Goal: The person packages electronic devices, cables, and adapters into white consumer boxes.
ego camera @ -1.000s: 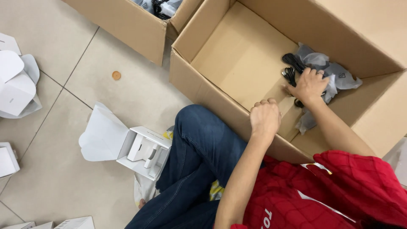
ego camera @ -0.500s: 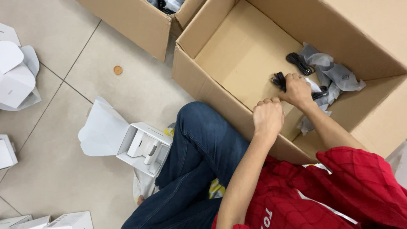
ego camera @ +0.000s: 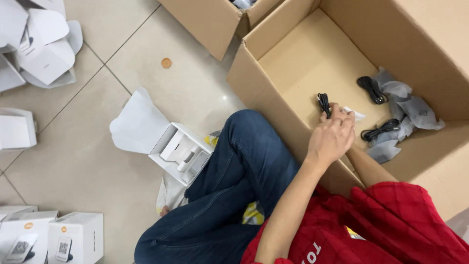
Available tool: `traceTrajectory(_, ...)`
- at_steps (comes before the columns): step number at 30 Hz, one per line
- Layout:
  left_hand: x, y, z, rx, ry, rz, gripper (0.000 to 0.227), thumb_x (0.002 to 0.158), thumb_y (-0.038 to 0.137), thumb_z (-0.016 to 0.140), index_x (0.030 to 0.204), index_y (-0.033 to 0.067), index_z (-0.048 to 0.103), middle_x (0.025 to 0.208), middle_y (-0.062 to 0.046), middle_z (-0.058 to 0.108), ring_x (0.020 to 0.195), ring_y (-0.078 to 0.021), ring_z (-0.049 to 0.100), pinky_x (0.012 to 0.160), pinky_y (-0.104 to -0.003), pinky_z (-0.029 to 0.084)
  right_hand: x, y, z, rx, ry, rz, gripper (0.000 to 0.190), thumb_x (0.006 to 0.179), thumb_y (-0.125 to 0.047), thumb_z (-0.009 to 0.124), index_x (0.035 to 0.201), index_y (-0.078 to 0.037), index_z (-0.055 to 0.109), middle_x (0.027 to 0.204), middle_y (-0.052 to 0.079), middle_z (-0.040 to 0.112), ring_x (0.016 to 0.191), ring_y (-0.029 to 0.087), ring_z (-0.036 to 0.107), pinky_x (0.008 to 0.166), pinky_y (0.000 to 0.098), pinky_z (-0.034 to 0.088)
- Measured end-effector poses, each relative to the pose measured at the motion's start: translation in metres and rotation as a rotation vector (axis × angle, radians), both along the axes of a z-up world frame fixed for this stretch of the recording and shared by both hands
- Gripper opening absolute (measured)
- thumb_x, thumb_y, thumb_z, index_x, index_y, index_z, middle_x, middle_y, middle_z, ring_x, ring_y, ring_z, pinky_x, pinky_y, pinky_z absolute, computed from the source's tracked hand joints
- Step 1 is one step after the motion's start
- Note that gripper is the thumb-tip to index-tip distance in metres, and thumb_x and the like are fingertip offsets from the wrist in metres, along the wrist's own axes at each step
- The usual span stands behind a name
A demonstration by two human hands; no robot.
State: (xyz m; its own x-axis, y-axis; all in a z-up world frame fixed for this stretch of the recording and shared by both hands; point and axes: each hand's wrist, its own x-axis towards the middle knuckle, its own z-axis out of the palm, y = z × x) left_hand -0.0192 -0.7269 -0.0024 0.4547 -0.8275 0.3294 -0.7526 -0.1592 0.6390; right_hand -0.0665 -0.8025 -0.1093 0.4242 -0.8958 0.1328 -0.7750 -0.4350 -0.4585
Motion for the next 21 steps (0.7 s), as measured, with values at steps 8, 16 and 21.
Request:
traceTrajectory(8, -0.005, 0.039, 0.003, -0.175, 0.107, -0.036, 0.016, 0.098, 0.023, 0.065, 0.096, 0.0078, 0.068, 0.089, -0.010, 0.070, 0.086, -0.0281, 0.072, 0.080, -0.041, 0.059, -0.006, -0.098, 0.021, 1.180, -1.175, 0.005, 0.030, 0.104, -0.031, 0.057, 0.111, -0.003, 0.062, 0.070, 0.002, 0.052, 0.072, 0.018, 0.055, 0.079, 0.0326, 0.047)
traceTrajectory(16, 0.065, 0.157, 0.041, -0.561, 0.833, 0.441, 0.041, 0.104, 0.031, 0.067, 0.134, 0.0038, 0.064, 0.115, -0.011, 0.074, 0.101, -0.0158, 0.070, 0.088, -0.027, 0.057, 0.059, 0.002, 0.146, 1.711, -1.261, 0.567, 0.031, 0.101, -0.031, 0.058, 0.106, -0.001, 0.063, 0.058, -0.001, 0.043, 0.069, 0.015, 0.044, 0.082, 0.0304, 0.039)
traceTrajectory(21, 0.105, 0.238, 0.021, -0.761, 1.035, 0.422, 0.051, 0.104, 0.029, 0.066, 0.142, -0.0021, 0.054, 0.135, -0.012, 0.066, 0.115, -0.0147, 0.065, 0.093, -0.027, 0.055, 0.126, 0.145, 0.073, 2.157, -0.275, 0.653, 0.034, 0.108, -0.035, 0.052, 0.097, -0.003, 0.060, 0.065, 0.001, 0.051, 0.071, 0.017, 0.052, 0.073, 0.0306, 0.047)
